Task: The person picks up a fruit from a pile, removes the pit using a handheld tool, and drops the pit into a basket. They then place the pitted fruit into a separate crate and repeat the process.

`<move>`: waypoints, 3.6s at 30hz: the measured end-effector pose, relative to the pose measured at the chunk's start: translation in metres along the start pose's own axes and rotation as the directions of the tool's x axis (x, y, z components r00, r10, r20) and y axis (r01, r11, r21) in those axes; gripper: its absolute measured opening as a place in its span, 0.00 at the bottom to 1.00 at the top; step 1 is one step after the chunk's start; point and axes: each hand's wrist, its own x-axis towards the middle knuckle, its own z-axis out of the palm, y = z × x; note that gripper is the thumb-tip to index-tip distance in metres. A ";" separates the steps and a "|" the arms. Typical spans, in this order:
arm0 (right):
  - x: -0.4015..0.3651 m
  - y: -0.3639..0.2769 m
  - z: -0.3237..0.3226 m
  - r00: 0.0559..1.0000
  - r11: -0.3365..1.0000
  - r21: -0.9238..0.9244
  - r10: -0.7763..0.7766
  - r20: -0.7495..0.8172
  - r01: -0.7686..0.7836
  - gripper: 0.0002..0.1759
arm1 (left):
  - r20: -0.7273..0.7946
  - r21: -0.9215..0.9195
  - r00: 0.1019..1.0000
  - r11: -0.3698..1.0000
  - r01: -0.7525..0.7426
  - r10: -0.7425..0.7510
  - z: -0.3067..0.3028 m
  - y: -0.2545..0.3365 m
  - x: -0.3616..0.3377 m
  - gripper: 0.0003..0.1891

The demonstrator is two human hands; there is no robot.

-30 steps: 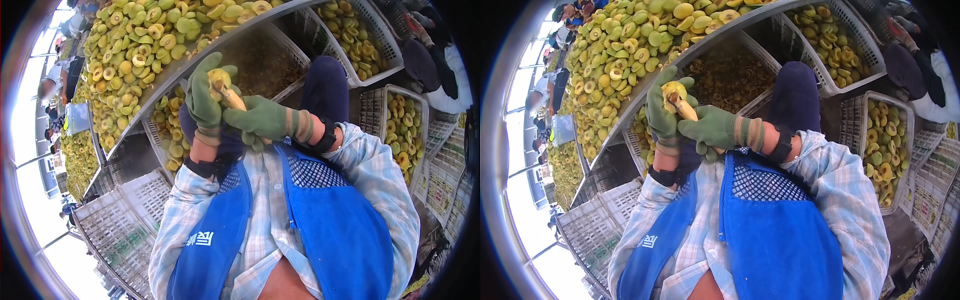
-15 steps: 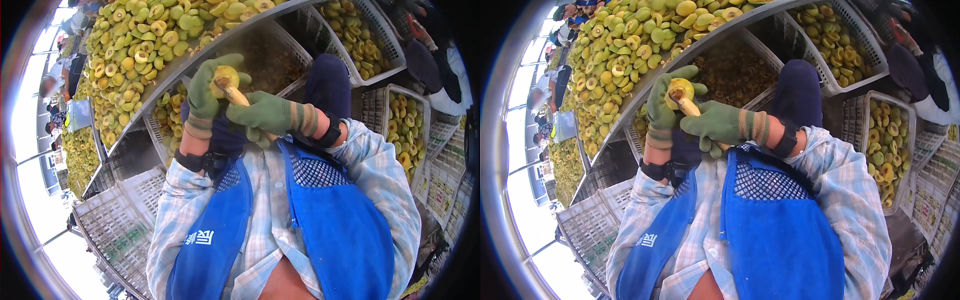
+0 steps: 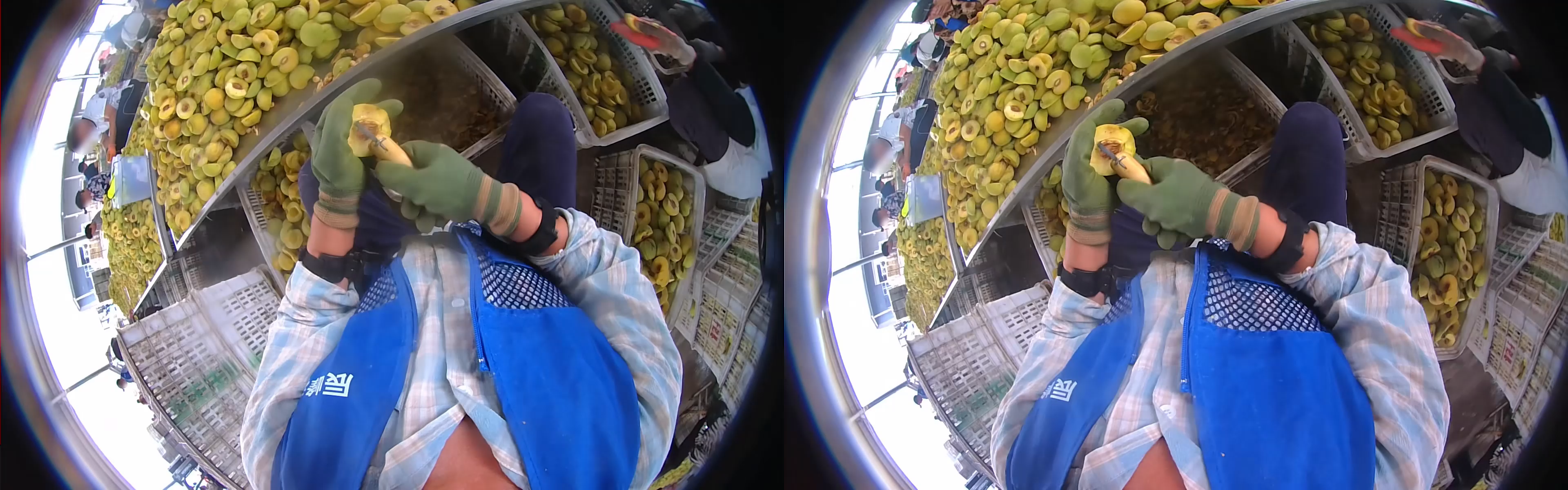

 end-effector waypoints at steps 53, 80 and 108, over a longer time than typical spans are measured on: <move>0.013 0.003 -0.013 0.992 0.997 0.052 0.056 0.109 -0.062 0.17 | 0.039 0.145 0.998 0.988 0.046 -0.052 0.003 -0.013 0.020 0.27; 0.037 0.038 -0.007 0.629 0.160 0.784 -0.511 0.586 -0.600 0.22 | -0.229 0.162 0.950 0.971 -0.177 0.211 0.044 -0.008 0.014 0.20; 0.088 0.060 -0.038 0.969 0.589 0.769 0.174 0.178 -0.247 0.21 | -0.776 0.563 0.487 0.790 0.244 0.402 -0.248 -0.056 -0.115 0.16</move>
